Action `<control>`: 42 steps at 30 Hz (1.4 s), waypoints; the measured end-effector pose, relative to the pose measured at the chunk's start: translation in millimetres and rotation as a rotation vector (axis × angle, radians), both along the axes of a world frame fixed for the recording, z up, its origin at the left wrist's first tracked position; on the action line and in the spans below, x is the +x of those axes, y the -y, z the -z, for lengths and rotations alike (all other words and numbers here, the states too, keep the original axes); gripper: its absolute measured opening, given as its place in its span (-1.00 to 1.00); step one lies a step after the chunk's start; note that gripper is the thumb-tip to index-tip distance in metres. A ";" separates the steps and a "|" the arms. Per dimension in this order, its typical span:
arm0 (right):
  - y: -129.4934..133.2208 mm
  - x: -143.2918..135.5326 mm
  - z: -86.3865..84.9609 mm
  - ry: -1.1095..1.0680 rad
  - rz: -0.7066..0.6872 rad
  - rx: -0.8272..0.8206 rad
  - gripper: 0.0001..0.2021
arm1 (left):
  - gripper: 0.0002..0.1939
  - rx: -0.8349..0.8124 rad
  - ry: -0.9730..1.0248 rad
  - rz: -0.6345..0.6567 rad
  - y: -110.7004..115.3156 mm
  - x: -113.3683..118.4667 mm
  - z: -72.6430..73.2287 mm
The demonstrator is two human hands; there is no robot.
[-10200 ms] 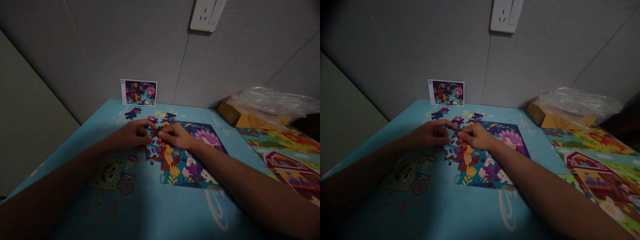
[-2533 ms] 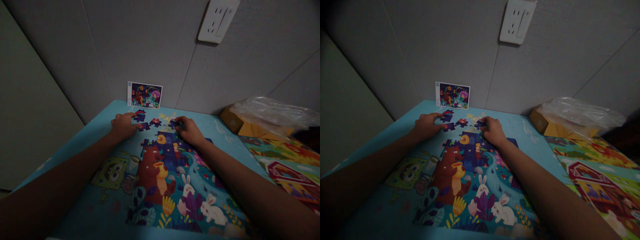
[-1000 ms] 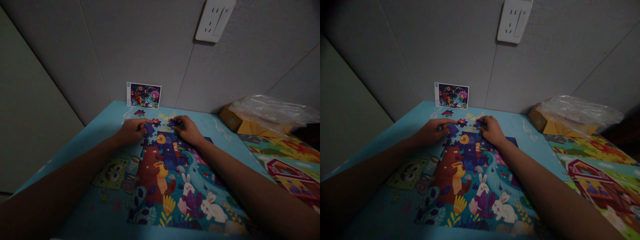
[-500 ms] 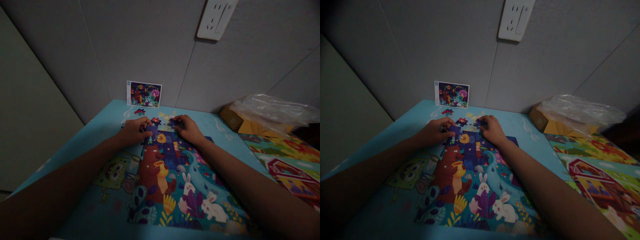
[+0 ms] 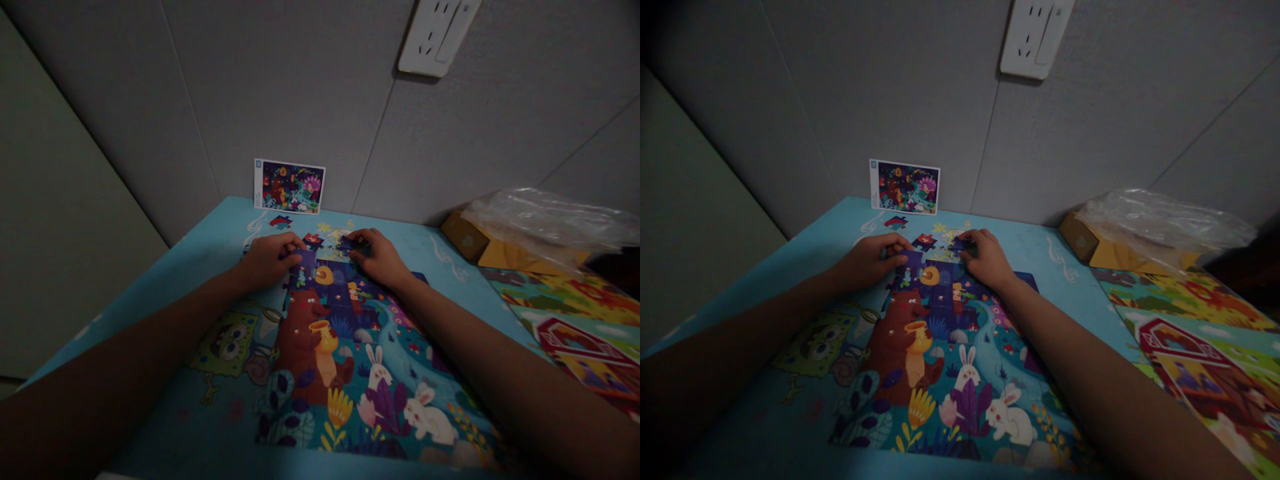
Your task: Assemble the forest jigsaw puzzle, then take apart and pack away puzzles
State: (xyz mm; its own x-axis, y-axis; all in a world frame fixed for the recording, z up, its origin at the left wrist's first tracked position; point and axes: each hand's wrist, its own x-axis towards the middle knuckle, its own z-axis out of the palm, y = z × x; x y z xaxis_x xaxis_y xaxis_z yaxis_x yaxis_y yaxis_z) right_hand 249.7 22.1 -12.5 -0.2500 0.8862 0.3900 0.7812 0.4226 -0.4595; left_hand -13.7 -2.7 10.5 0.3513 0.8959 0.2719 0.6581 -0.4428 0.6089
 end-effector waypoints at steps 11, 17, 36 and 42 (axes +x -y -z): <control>-0.6 0.8 -0.1 -0.124 -0.015 0.033 -0.64 | -0.73 -0.007 -0.026 -0.339 -5.3 -3.4 -3.0; 3.8 0.3 -1.8 -0.245 -0.087 0.062 -0.61 | -0.73 -0.079 -0.197 -0.491 -7.5 -8.5 -4.8; 33.9 -48.0 -2.8 -0.477 -0.126 -0.155 -0.78 | -0.64 0.103 -0.147 -0.037 3.7 4.4 1.4; 24.6 -43.1 2.0 -0.494 -0.086 -0.164 -0.81 | -0.59 0.058 -0.226 -0.103 0.5 2.6 -0.2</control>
